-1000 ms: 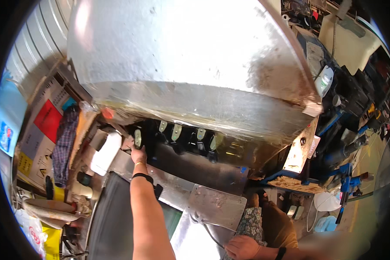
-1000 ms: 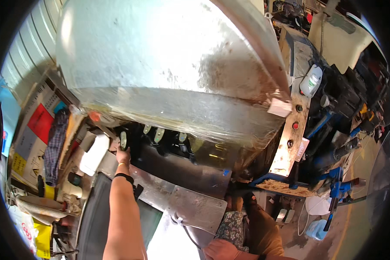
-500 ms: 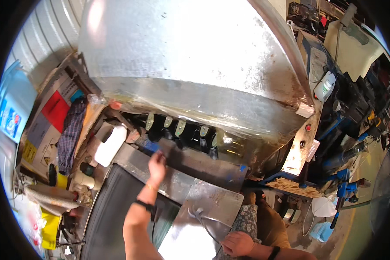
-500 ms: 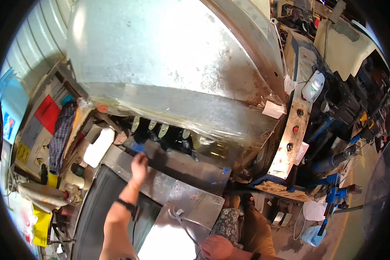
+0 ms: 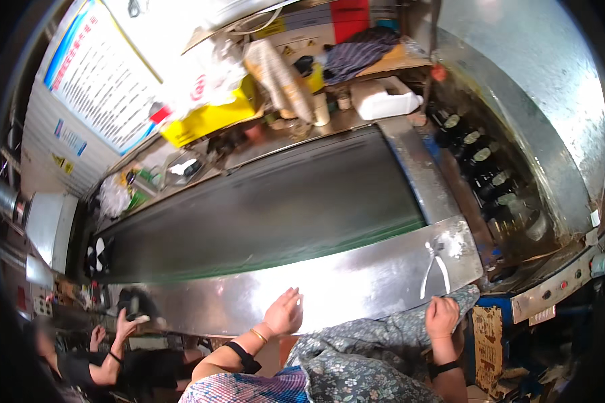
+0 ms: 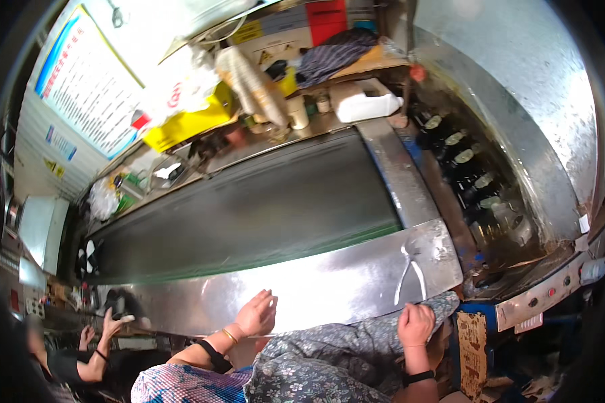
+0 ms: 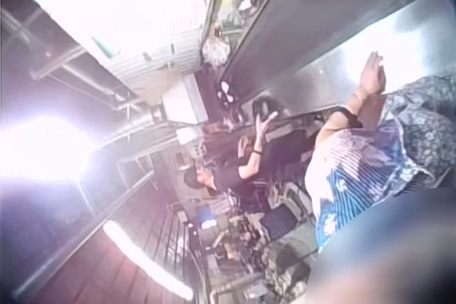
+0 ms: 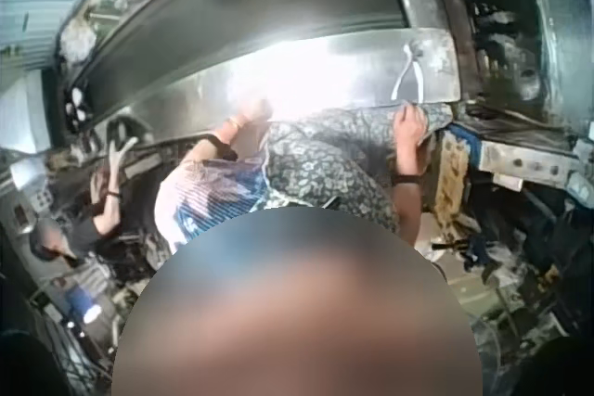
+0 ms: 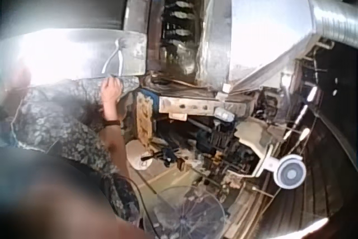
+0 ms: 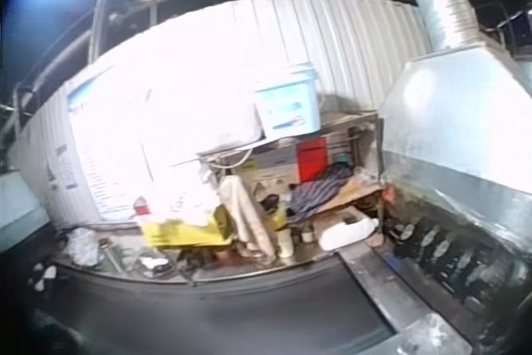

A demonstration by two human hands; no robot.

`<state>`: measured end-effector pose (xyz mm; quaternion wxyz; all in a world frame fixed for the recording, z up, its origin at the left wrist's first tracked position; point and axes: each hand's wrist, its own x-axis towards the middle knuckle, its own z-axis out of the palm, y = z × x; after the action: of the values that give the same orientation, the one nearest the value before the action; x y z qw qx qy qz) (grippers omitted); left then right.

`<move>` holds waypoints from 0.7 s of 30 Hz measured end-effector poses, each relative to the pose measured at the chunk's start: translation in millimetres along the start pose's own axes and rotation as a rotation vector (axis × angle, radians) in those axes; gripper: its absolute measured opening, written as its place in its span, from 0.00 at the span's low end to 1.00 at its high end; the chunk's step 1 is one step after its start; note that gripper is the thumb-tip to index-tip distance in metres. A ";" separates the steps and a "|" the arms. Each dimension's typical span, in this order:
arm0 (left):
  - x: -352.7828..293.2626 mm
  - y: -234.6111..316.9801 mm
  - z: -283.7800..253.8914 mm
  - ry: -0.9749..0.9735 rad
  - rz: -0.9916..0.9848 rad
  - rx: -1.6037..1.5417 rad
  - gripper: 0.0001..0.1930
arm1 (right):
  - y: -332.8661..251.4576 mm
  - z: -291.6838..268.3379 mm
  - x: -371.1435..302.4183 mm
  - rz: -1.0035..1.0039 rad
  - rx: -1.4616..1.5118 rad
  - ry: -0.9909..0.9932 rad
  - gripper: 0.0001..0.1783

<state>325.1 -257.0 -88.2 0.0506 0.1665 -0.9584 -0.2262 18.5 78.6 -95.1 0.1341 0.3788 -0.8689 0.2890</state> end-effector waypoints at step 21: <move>-76.0 -204.3 -139.6 0.814 -0.988 0.072 0.30 | -16.4 4.3 -14.7 0.112 -0.088 0.090 0.06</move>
<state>481.1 -461.2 -57.2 0.2948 0.6627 -0.6797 -0.1093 40.5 75.6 -98.6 0.1733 0.3100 -0.8936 0.2744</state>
